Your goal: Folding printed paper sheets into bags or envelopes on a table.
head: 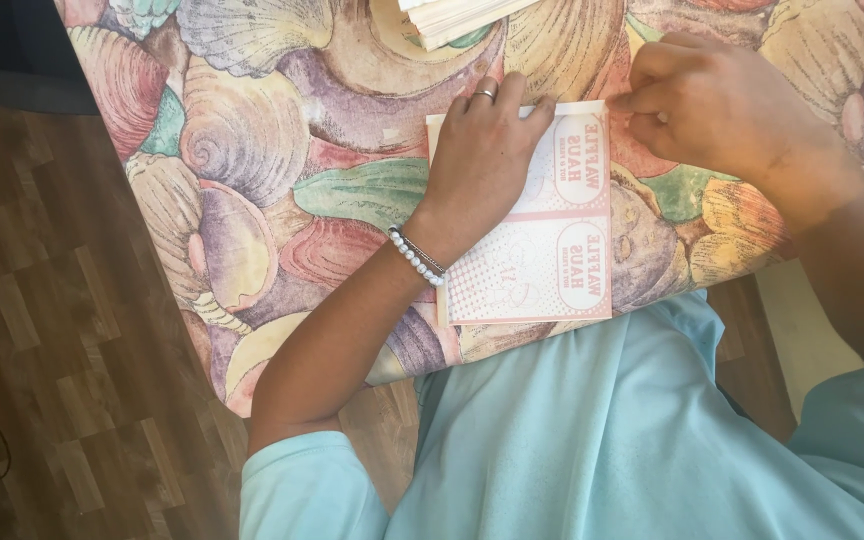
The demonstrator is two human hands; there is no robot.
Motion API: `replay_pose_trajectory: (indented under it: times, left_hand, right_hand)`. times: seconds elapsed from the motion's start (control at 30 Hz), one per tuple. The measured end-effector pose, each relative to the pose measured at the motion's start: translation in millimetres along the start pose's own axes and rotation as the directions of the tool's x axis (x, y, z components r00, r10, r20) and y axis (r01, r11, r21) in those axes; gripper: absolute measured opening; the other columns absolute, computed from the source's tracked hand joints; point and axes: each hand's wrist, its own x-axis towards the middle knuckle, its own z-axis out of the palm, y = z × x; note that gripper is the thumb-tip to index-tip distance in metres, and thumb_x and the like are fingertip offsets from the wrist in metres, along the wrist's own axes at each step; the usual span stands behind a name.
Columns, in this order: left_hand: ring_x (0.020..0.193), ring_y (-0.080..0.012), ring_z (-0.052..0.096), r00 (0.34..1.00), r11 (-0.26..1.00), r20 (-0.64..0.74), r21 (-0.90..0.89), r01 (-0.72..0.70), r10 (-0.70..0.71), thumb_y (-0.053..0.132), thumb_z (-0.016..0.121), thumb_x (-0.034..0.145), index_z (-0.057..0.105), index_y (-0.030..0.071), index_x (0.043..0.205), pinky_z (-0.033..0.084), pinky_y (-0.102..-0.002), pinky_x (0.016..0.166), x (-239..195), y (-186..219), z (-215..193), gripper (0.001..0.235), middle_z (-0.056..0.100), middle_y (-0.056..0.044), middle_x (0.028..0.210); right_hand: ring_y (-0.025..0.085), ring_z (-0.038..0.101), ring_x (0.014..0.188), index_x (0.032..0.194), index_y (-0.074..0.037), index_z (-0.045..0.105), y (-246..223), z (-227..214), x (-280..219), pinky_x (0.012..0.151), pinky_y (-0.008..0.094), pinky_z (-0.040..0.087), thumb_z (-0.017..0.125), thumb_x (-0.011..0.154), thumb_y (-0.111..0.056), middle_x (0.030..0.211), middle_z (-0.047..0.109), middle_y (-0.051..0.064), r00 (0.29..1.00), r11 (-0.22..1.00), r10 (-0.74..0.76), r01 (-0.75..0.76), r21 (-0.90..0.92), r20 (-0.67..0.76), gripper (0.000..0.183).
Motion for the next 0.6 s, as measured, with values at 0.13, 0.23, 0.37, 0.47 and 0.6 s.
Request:
replay_pose_trajectory:
  times: [0.13, 0.23, 0.37, 0.47, 0.6]
  left_hand:
    - [0.094, -0.0252, 0.059, 0.996, 0.995, 0.082, -0.083, 0.051, -0.044, 0.023, 0.083, 0.084, 0.066, 0.012, 0.107, 0.052, -0.039, 0.080, 13.0, -5.0, 5.6, 0.030, 0.058, -0.009, 0.103]
    - [0.086, -0.0284, 0.061, 0.982, 0.981, 0.170, -0.161, 0.107, -0.079, 0.024, 0.087, 0.079, 0.059, 0.013, 0.107, 0.050, -0.046, 0.071, 26.1, -13.5, 18.2, 0.041, 0.059, -0.009, 0.101]
    - [0.064, -0.0203, 0.060, 0.950, 0.916, 0.309, -0.363, 0.173, -0.057, 0.015, 0.079, 0.087, 0.054, 0.016, 0.084, 0.048, -0.042, 0.070, 37.0, -19.8, 15.3, 0.025, 0.063, 0.000, 0.075]
    - [0.074, -0.0231, 0.061, 0.975, 0.878, 0.224, -0.467, 0.109, -0.002, 0.014, 0.072, 0.089, 0.051, 0.017, 0.084, 0.044, -0.042, 0.068, 45.9, -15.2, -15.8, 0.021, 0.064, 0.000, 0.084]
    - [0.088, -0.0272, 0.063, 0.984, 0.872, -0.142, -0.463, -0.158, 0.103, 0.020, 0.076, 0.090, 0.055, 0.015, 0.101, 0.043, -0.041, 0.073, 45.6, -3.6, -57.2, 0.024, 0.066, -0.001, 0.099]
  right_hand:
    - [0.026, 0.063, 0.082, 0.116, -0.012, 0.085, -9.9, -5.9, -2.7, 0.072, 0.039, 0.054, 0.077, 0.102, -0.011, 0.096, 0.063, 0.001, 0.989, 0.923, 0.143, -0.149, 0.354, 0.042, 0.016]
    - [0.026, 0.064, 0.090, 0.105, -0.001, 0.082, -19.7, -12.9, -3.0, 0.086, 0.039, 0.053, 0.075, 0.100, 0.006, 0.105, 0.073, 0.009, 0.977, 0.816, 0.198, -0.120, 0.565, -0.079, 0.011]
    - [0.026, 0.061, 0.106, 0.156, 0.004, 0.047, -45.4, -34.4, -11.0, 0.094, 0.039, 0.055, 0.076, 0.100, -0.003, 0.126, 0.062, 0.020, 0.872, 0.400, 0.488, -0.264, 0.878, 0.040, 0.063]
    - [0.026, 0.063, 0.115, 0.167, -0.002, 0.022, -64.7, -48.0, -5.5, 0.100, 0.038, 0.058, 0.071, 0.090, 0.005, 0.133, 0.060, 0.019, 0.824, 0.035, 0.514, -0.298, 0.954, 0.239, 0.092]
    - [0.006, 0.058, 0.111, 0.154, -0.003, 0.050, -74.6, -53.1, 6.7, 0.094, 0.025, 0.054, 0.080, 0.088, -0.006, 0.129, 0.067, 0.006, 0.756, 0.086, 0.608, -0.365, 0.927, 0.241, 0.073]
